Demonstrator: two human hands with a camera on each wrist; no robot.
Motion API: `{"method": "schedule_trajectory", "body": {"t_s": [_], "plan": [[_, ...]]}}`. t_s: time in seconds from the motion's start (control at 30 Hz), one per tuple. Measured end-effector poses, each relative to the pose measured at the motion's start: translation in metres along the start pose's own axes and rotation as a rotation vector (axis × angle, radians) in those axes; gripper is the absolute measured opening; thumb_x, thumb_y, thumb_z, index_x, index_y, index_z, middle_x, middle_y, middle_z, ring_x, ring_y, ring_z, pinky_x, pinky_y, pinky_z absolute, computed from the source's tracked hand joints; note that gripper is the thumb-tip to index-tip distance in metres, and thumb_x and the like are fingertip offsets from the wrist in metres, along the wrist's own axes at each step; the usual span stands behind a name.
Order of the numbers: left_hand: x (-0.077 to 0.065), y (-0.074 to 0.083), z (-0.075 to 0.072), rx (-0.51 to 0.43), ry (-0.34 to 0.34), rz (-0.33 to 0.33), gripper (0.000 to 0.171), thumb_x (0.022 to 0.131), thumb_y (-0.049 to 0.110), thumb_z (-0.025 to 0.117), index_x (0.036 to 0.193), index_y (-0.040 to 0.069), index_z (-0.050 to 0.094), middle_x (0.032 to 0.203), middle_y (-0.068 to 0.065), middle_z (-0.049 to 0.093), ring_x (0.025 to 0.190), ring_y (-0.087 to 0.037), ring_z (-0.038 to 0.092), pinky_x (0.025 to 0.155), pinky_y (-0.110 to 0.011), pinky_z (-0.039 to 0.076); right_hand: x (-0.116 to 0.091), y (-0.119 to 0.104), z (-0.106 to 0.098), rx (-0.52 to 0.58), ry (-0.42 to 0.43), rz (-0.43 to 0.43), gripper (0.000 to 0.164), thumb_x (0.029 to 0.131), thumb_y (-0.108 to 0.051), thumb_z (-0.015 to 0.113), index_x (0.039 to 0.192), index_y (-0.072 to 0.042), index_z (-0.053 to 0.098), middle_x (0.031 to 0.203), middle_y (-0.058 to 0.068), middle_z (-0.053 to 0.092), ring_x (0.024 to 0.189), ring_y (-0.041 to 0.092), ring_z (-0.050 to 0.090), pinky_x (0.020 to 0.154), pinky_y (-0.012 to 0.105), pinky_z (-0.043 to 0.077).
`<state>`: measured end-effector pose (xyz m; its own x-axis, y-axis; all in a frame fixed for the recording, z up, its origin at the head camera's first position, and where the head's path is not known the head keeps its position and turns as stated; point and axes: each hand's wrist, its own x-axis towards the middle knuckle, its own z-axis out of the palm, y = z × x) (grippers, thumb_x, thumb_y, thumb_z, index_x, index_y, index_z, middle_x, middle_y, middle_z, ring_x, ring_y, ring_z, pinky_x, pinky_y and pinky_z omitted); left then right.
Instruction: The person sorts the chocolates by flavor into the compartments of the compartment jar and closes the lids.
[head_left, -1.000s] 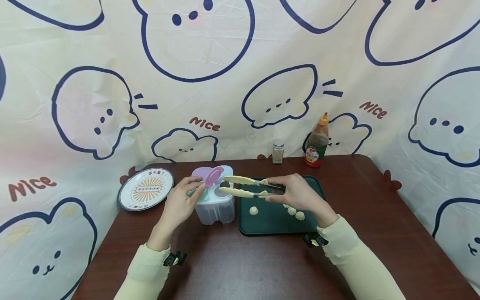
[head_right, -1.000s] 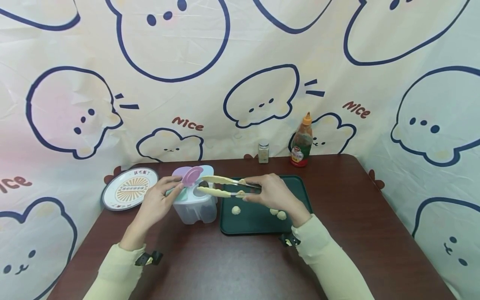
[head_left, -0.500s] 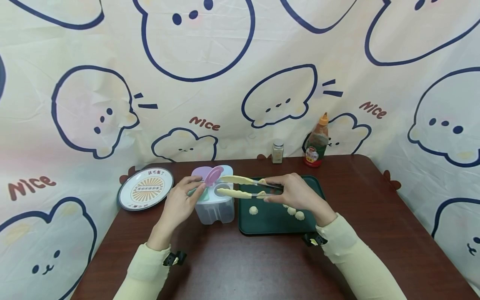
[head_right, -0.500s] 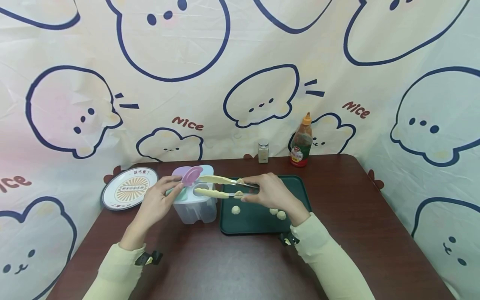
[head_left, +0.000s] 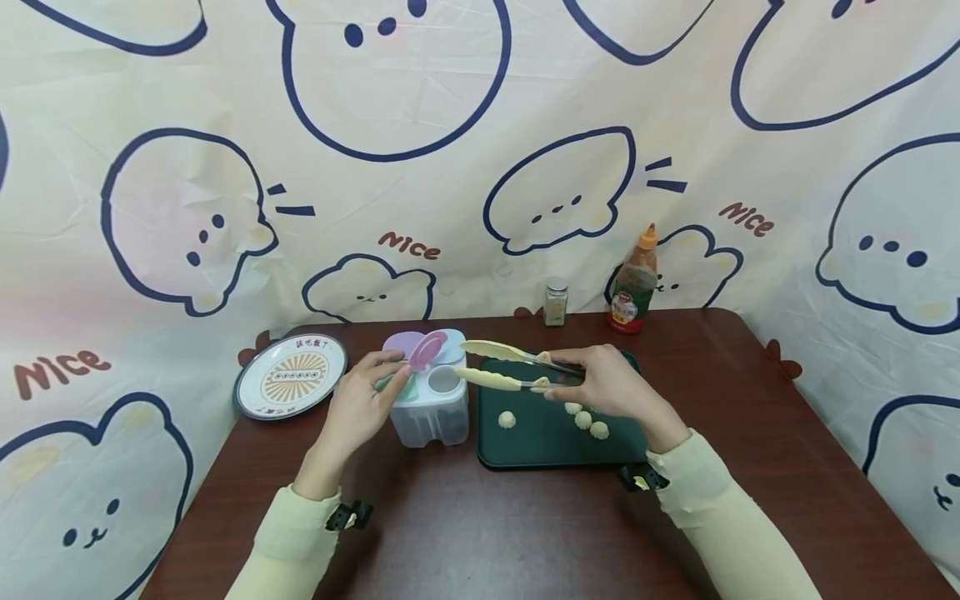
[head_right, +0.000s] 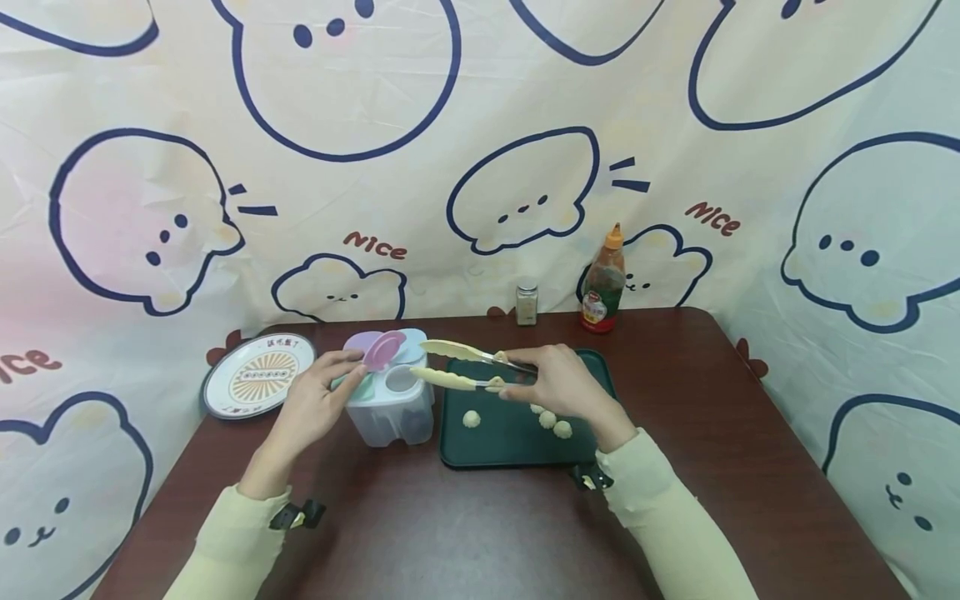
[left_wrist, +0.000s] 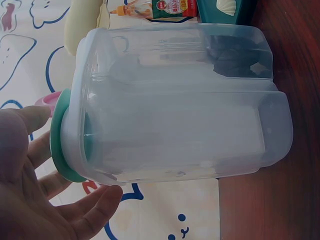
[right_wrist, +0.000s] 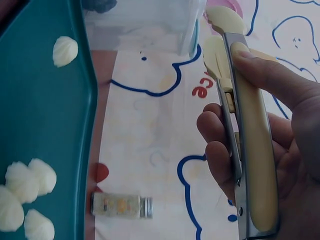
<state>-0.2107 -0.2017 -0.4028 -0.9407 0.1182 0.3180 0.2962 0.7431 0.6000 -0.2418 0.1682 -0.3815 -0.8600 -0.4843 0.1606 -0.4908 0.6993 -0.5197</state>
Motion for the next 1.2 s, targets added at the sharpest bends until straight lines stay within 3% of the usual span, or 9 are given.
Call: {"method": "schedule_trajectory", "body": {"t_s": [0.23,0.33,0.77,1.2], "plan": [[0.0,0.0,0.0,-0.003,-0.003,-0.004,0.047,0.102,0.044,0.053,0.119,0.005,0.073,0.136,-0.01,0.062,0.13,-0.033,0.055,0.105,-0.057,0.043,-0.011,0.019,-0.006,0.0,0.026,0.045,0.057,0.083,-0.036,0.081,0.132,-0.013,0.066,0.079,-0.004,0.068,0.069,0.012,0.056,0.059,0.027,0.044],[0.0,0.001,0.0,-0.004,-0.005,-0.008,0.048,0.102,0.045,0.052,0.119,0.005,0.072,0.136,-0.01,0.062,0.13,-0.033,0.055,0.105,-0.057,0.043,-0.016,0.028,-0.008,0.006,0.041,0.079,0.057,0.083,-0.035,0.081,0.132,-0.012,0.066,0.076,-0.006,0.066,0.065,0.011,0.055,0.055,0.026,0.042],[0.0,0.001,-0.001,-0.001,-0.001,-0.008,0.048,0.102,0.045,0.053,0.119,0.005,0.072,0.136,-0.01,0.062,0.129,-0.033,0.055,0.104,-0.056,0.043,-0.038,0.065,-0.017,0.019,0.102,0.232,0.067,0.082,-0.043,0.081,0.136,-0.009,0.061,0.081,-0.001,0.07,0.076,0.015,0.059,0.059,0.027,0.045],[0.0,0.001,-0.002,-0.01,-0.006,-0.006,0.048,0.101,0.046,0.053,0.12,0.006,0.072,0.136,-0.01,0.062,0.13,-0.033,0.055,0.104,-0.056,0.043,-0.058,0.096,-0.024,-0.011,0.167,0.386,0.079,0.082,-0.052,0.077,0.142,-0.006,0.053,0.091,0.009,0.072,0.07,0.019,0.055,0.055,0.03,0.041]]}}
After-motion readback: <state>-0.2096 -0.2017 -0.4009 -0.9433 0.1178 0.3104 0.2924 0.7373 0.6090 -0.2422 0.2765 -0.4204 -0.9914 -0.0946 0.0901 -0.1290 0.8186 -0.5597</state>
